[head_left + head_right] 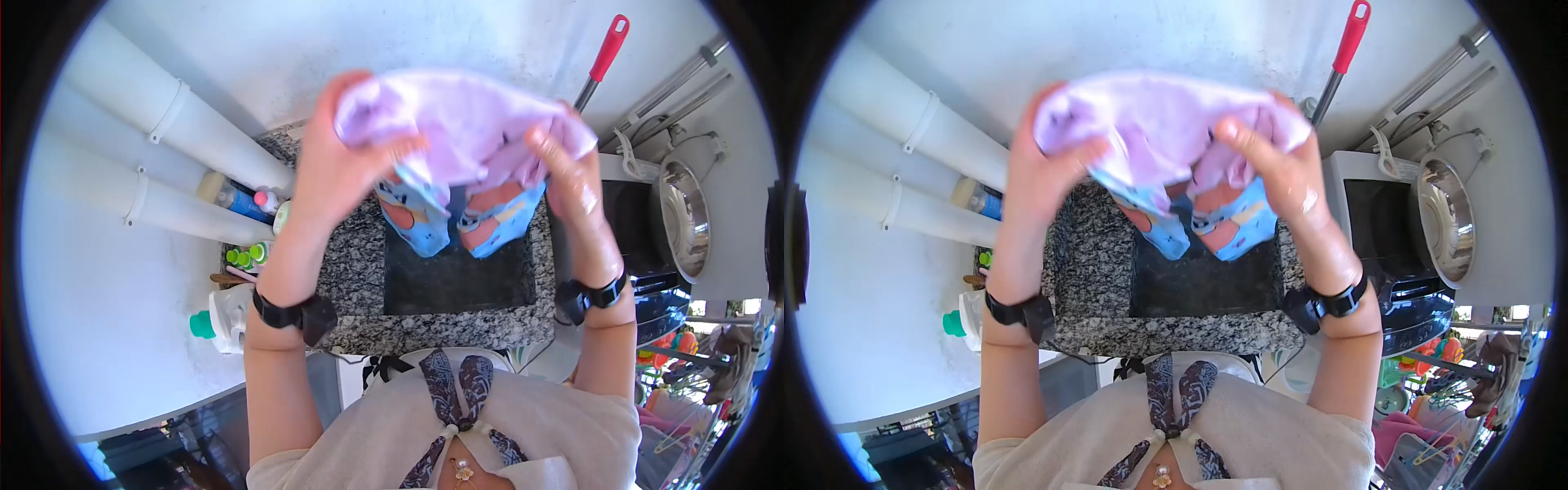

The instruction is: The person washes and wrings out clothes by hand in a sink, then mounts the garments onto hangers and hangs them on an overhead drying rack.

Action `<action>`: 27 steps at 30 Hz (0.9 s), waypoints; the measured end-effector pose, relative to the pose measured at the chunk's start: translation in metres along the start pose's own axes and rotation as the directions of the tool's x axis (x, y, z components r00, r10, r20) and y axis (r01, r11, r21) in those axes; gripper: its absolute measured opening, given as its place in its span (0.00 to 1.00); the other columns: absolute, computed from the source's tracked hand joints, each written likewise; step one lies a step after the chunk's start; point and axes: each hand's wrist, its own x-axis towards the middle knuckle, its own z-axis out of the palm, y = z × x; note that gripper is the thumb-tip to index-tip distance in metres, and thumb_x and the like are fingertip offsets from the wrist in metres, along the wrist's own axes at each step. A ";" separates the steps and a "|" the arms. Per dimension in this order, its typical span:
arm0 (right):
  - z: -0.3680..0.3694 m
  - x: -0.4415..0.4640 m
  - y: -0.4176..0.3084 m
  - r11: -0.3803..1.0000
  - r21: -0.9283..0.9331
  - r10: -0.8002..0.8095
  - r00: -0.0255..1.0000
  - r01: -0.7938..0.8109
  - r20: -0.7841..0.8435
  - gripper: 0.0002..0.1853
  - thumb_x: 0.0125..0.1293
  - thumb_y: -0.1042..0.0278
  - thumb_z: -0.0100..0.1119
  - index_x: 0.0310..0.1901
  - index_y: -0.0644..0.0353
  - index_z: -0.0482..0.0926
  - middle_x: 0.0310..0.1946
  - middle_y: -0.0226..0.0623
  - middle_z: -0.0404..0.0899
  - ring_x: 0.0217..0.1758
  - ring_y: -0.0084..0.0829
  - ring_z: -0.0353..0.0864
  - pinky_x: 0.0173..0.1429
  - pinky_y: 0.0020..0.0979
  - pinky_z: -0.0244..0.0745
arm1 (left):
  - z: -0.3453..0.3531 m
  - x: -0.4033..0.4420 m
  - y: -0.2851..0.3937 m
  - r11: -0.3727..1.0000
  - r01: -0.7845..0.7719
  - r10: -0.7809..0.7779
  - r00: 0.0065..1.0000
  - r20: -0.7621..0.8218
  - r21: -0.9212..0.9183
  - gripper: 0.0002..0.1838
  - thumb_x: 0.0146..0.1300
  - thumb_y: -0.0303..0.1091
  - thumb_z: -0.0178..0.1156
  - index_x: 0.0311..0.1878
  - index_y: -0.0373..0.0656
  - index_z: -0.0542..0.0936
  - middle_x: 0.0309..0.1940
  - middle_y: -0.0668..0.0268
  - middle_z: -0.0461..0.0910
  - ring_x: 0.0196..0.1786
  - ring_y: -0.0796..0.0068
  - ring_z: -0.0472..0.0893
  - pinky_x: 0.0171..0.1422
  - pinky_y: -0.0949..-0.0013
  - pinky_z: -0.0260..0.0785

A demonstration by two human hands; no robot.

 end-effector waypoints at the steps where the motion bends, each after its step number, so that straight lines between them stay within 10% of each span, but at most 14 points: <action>1: -0.005 -0.007 0.020 0.997 -0.032 0.076 0.997 -0.076 -0.012 0.12 0.59 0.66 0.65 0.38 0.62 0.74 0.23 0.31 0.76 0.24 0.17 0.74 0.27 0.20 0.67 | 0.003 -0.015 -0.015 0.989 -0.013 0.011 1.000 0.014 0.150 0.23 0.48 0.33 0.69 0.47 0.36 0.74 0.41 0.61 0.77 0.46 0.72 0.77 0.51 0.68 0.70; 7: -0.056 -0.068 0.249 0.817 -0.342 0.423 0.885 -0.465 -0.194 0.14 0.51 0.62 0.70 0.30 0.64 0.78 0.30 0.35 0.79 0.35 0.29 0.79 0.39 0.29 0.73 | 0.051 -0.139 -0.223 0.851 0.285 -0.412 0.883 0.225 0.441 0.20 0.45 0.24 0.62 0.45 0.46 0.77 0.48 0.53 0.71 0.51 0.52 0.73 0.56 0.58 0.67; 11: -0.066 -0.118 0.389 0.362 -0.768 0.256 0.848 -0.529 -0.464 0.21 0.49 0.52 0.67 0.40 0.60 0.79 0.62 0.50 0.61 0.63 0.52 0.61 0.61 0.48 0.63 | 0.098 -0.188 -0.348 0.685 0.133 -0.400 0.890 0.217 0.717 0.23 0.52 0.23 0.54 0.49 0.61 0.81 0.70 0.49 0.48 0.62 0.26 0.55 0.64 0.43 0.57; 17: -0.047 -0.127 0.462 0.156 -0.953 0.289 0.935 -0.260 -0.208 0.17 0.54 0.66 0.62 0.45 0.61 0.76 0.63 0.57 0.58 0.63 0.56 0.60 0.65 0.43 0.61 | 0.128 -0.214 -0.443 0.464 0.134 -0.682 0.685 0.256 0.876 0.27 0.57 0.27 0.50 0.60 0.64 0.73 0.74 0.54 0.34 0.70 0.26 0.36 0.63 0.27 0.48; 22: -0.058 -0.137 0.527 0.121 -0.949 0.538 0.823 -0.291 -0.184 0.15 0.56 0.71 0.51 0.46 0.61 0.74 0.57 0.51 0.65 0.62 0.50 0.62 0.68 0.53 0.51 | 0.144 -0.234 -0.491 0.421 0.146 -0.778 0.565 0.273 0.895 0.28 0.60 0.32 0.50 0.65 0.65 0.67 0.73 0.58 0.40 0.70 0.34 0.42 0.59 0.24 0.48; 25: -0.060 -0.139 0.539 0.053 -0.976 0.573 0.807 -0.212 -0.145 0.15 0.54 0.72 0.52 0.45 0.63 0.75 0.51 0.51 0.71 0.57 0.50 0.67 0.62 0.48 0.60 | 0.147 -0.237 -0.510 0.419 -0.015 -0.725 0.596 0.344 0.908 0.24 0.59 0.33 0.51 0.62 0.58 0.70 0.67 0.54 0.59 0.67 0.34 0.51 0.57 0.25 0.50; 27: -0.059 -0.148 0.546 -0.005 -0.992 0.567 0.817 -0.127 -0.108 0.16 0.52 0.72 0.56 0.45 0.64 0.76 0.48 0.53 0.73 0.53 0.50 0.71 0.57 0.44 0.67 | 0.147 -0.232 -0.507 0.421 -0.048 -0.819 0.409 0.402 0.906 0.18 0.57 0.34 0.53 0.52 0.50 0.75 0.55 0.56 0.74 0.61 0.40 0.65 0.55 0.25 0.51</action>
